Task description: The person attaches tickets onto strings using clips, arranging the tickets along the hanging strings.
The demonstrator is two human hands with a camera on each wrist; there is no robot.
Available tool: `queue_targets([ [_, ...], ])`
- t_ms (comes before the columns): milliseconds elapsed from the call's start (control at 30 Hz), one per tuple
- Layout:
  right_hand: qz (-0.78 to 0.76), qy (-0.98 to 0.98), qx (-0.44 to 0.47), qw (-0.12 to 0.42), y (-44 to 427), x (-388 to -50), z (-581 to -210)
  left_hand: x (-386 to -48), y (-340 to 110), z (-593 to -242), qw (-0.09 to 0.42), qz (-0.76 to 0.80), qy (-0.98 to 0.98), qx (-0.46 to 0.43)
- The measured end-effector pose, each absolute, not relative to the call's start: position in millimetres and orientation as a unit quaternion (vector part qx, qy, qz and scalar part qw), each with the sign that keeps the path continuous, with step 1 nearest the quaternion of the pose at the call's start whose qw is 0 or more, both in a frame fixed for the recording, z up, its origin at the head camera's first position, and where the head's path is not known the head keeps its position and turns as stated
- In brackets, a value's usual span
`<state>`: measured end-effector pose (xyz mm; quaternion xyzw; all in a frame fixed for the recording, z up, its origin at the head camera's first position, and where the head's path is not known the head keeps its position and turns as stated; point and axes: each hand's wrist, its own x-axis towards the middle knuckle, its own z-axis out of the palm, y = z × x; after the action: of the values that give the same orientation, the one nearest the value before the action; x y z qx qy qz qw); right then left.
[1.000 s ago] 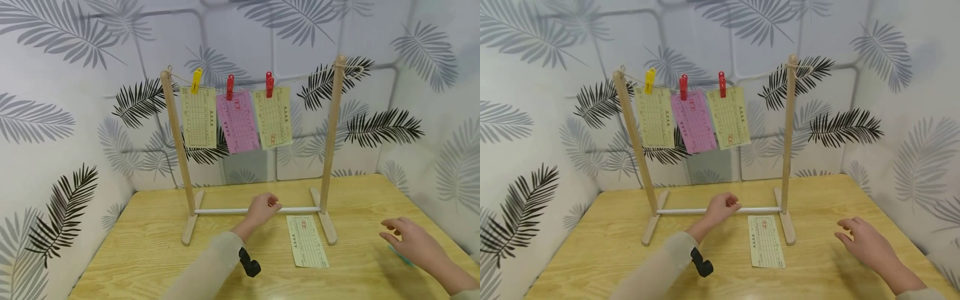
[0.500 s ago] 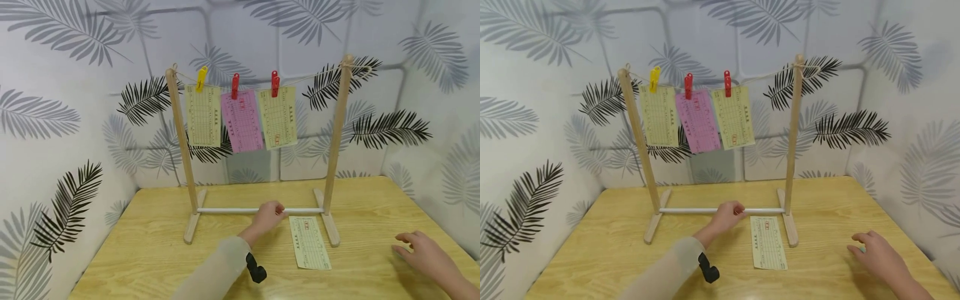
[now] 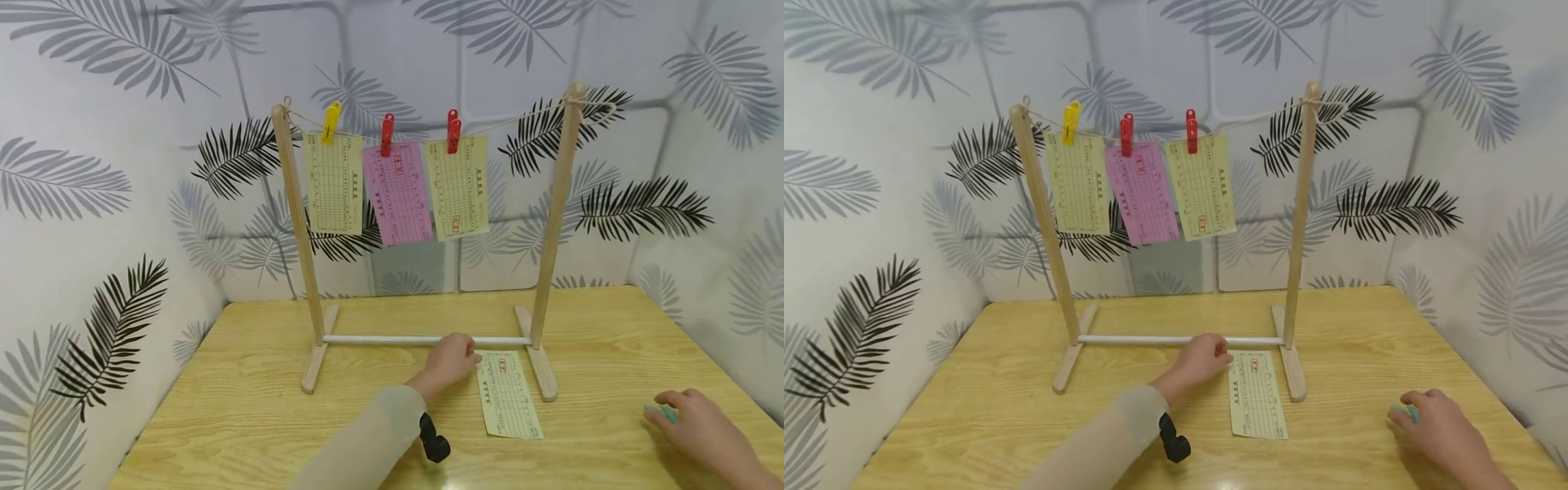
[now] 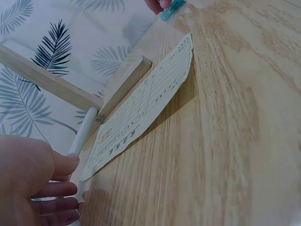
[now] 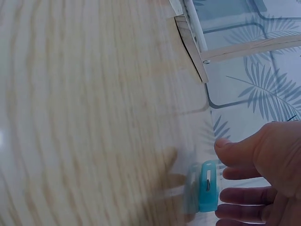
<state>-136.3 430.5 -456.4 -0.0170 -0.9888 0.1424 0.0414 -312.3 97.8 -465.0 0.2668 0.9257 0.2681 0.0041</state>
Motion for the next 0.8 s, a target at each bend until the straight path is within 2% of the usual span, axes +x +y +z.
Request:
queue_targets([
  [400,0.152,-0.988,-0.025,0.01,432,-137,-462,-307,110,-471,-0.052,0.138,0.953,0.265],
  [633,0.158,-0.987,-0.029,0.025,432,-138,-463,-308,115,-481,-0.098,0.054,0.951,0.288],
  [800,0.16,-0.986,-0.024,0.04,434,-139,-466,-308,116,-481,-0.099,0.065,0.95,0.289],
])
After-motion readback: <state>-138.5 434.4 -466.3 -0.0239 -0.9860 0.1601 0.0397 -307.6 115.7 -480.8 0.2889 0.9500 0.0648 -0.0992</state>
